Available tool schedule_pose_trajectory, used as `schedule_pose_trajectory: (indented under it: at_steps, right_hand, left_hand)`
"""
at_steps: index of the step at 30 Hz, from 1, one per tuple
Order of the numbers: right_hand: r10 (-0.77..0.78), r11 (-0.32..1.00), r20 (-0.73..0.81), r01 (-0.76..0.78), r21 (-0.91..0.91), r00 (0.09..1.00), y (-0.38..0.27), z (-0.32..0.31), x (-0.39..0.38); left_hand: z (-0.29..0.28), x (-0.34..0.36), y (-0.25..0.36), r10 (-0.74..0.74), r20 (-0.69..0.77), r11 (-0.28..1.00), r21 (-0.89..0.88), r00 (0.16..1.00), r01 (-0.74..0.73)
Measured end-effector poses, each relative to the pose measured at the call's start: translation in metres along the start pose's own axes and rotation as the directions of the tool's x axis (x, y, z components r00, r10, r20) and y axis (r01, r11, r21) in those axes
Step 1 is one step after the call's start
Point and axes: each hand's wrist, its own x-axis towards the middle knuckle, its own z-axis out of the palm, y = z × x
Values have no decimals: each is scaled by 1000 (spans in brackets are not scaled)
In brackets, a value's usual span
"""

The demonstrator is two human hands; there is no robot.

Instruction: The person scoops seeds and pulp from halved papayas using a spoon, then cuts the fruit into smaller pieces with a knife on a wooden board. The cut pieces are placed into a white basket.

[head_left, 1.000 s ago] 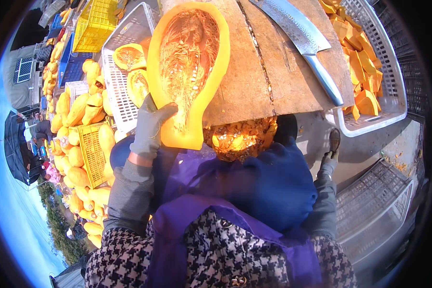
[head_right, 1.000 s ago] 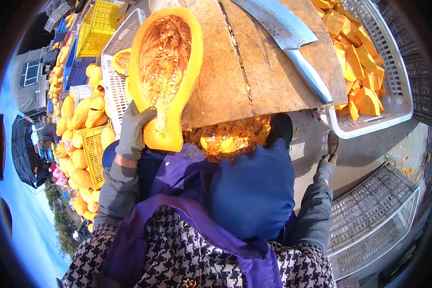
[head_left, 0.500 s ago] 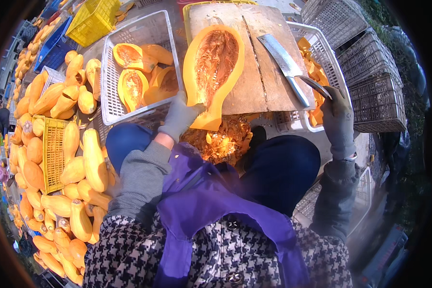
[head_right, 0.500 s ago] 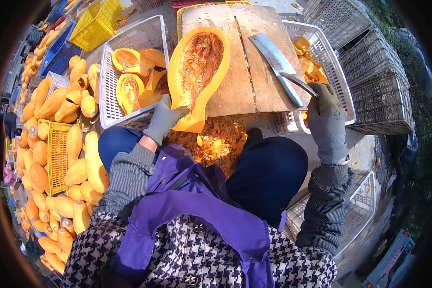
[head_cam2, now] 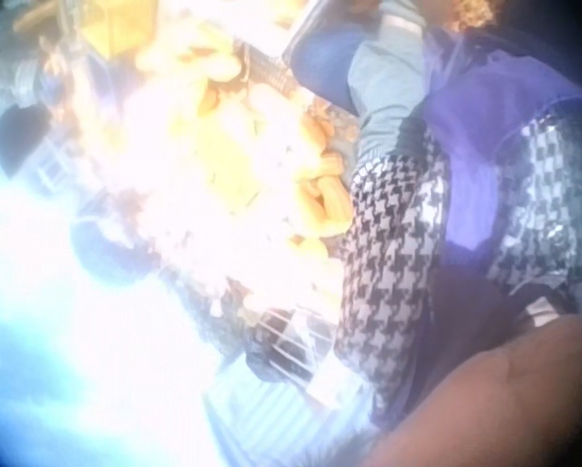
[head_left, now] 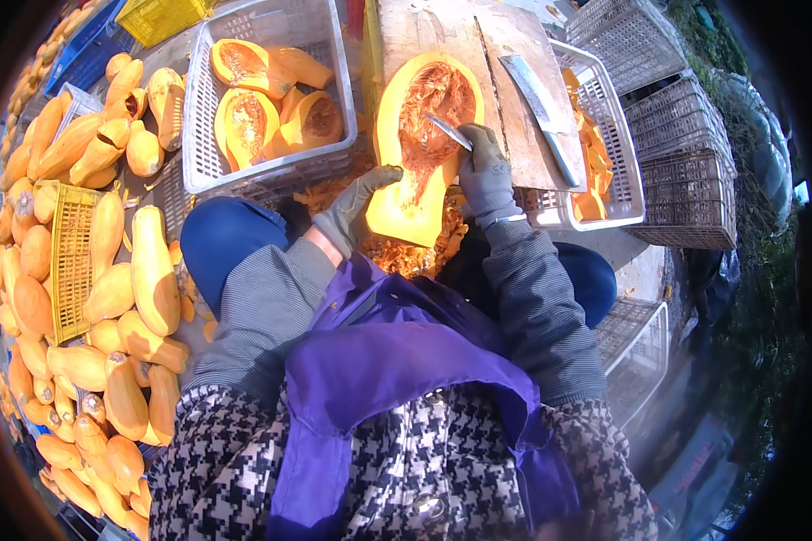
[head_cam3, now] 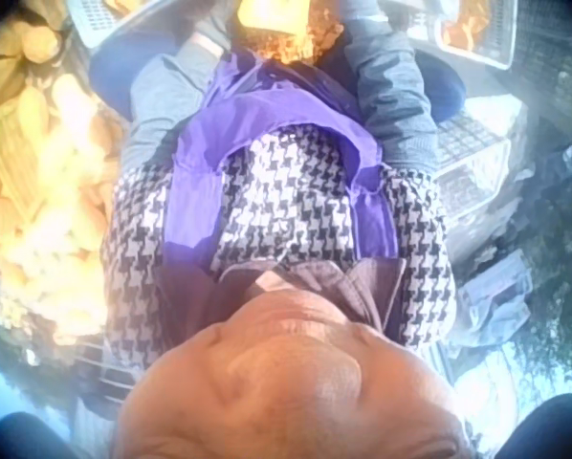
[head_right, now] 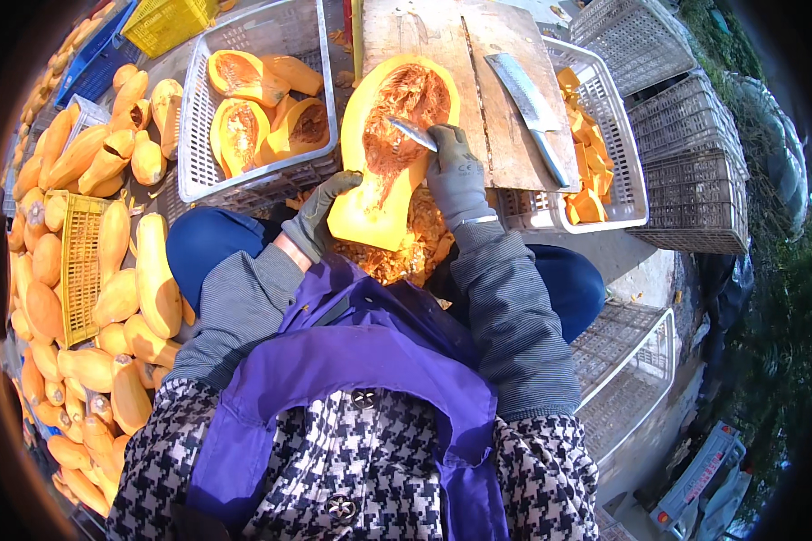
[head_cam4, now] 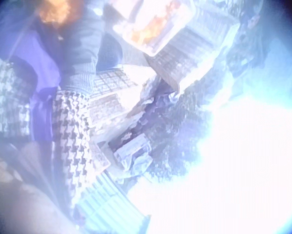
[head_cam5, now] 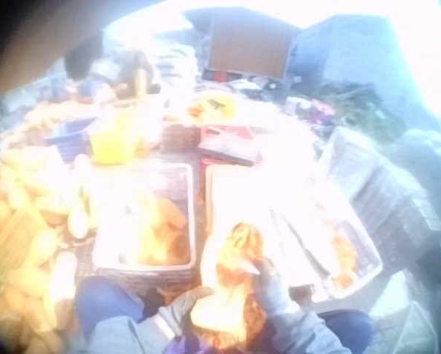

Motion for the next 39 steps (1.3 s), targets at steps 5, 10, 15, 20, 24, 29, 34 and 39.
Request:
schedule_pose_trajectory:
  at_steps: [5,10,15,20,24,29,34,39]
  right_hand:
    - [1,992,-47,4,124,999,-12,-6,0]
    - [74,992,165,-57,-110,983,-6,-28,11]
    - [232,867,183,-117,-484,955,7,-37,53]
    - [362,793,329,-103,-601,872,-8,-22,88]
    - [375,770,342,-83,-633,862,-17,-7,92]
    - [447,698,459,21,-716,767,-14,-6,97]
    - [443,771,586,44,-635,679,-29,-23,77]
    - [300,845,651,122,-520,697,-39,-48,50]
  left_hand:
    - [20,7,-30,150,150,925,-371,977,-85]
    - [32,4,-36,121,243,910,-415,962,-10]
    - [40,-2,-36,106,172,917,-398,979,-29]
    - [44,0,-45,51,44,917,-398,998,-29]
    - [36,6,-49,22,35,941,-339,999,-9]
    - [25,13,-58,72,-96,997,-31,993,-75]
    - [30,13,-57,202,-160,951,267,966,-155]
    - [37,-5,-43,1,-160,1000,10,987,1]
